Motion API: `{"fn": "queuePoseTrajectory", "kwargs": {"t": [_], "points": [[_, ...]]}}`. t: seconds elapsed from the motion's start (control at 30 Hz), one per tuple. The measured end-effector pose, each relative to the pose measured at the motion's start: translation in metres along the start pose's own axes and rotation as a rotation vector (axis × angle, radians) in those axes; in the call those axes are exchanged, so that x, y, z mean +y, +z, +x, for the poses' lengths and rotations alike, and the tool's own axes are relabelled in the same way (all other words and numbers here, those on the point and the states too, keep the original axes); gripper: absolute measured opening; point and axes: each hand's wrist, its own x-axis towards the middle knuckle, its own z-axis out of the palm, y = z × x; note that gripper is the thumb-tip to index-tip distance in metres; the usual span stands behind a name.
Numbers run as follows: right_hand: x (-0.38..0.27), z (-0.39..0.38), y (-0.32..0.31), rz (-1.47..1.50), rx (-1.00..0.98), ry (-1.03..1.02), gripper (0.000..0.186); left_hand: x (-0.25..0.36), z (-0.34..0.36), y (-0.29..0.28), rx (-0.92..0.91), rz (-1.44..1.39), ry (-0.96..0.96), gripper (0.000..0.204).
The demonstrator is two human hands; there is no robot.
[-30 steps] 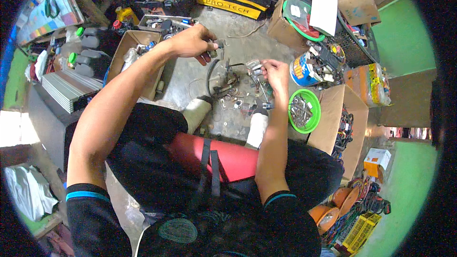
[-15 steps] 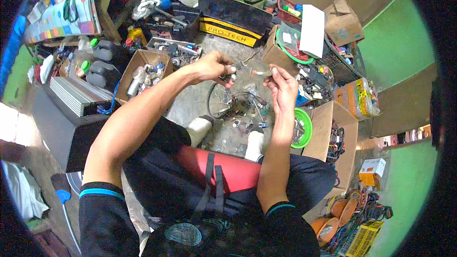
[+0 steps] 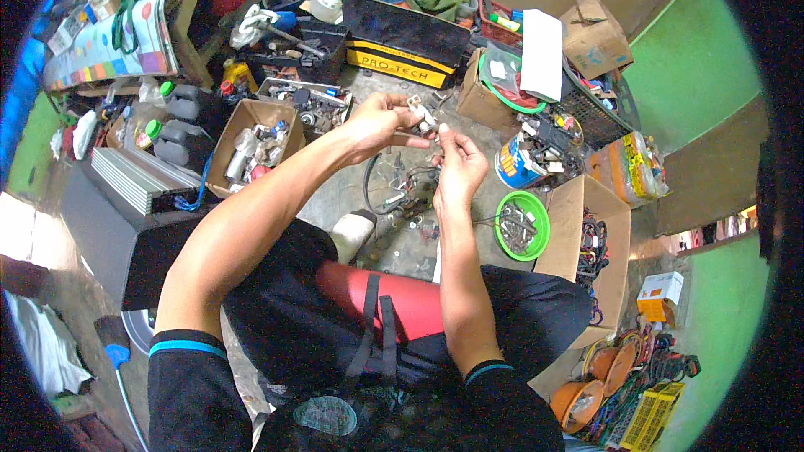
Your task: The person sits on the floor and uses a yellow-handled screwdriver to adjust a small white circular component. They then handle a black electrical connector with red and black wires, manipulating the wires and the connector housing.
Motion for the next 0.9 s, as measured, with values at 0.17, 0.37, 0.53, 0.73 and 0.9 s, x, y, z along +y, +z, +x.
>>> {"fn": "queuePoseTrajectory", "kwargs": {"t": [0.17, 0.37, 0.53, 0.73, 0.9], "points": [[0.005, 0.001, -0.004, -0.085, -0.078, -0.020, 0.015, -0.009, 0.007, 0.002, 0.156, 0.098, -0.039, 0.021], [0.009, 0.023, -0.022, 0.024, -0.205, 0.027, 0.017, 0.002, 0.010, -0.004, 0.246, 0.061, 0.076, 0.017], [0.076, 0.074, -0.076, -0.150, -0.061, 0.086, 0.016, 0.030, 0.005, -0.024, 0.328, 0.354, 0.125, 0.027], [0.214, 0.075, -0.151, -0.726, -0.217, 0.047, 0.022, 0.045, 0.003, -0.053, 0.329, 0.900, 0.048, 0.032], [0.255, 0.061, -0.153, -1.320, -0.414, 0.140, 0.026, 0.029, 0.004, -0.064, 0.147, 1.166, -0.015, 0.029]]}}
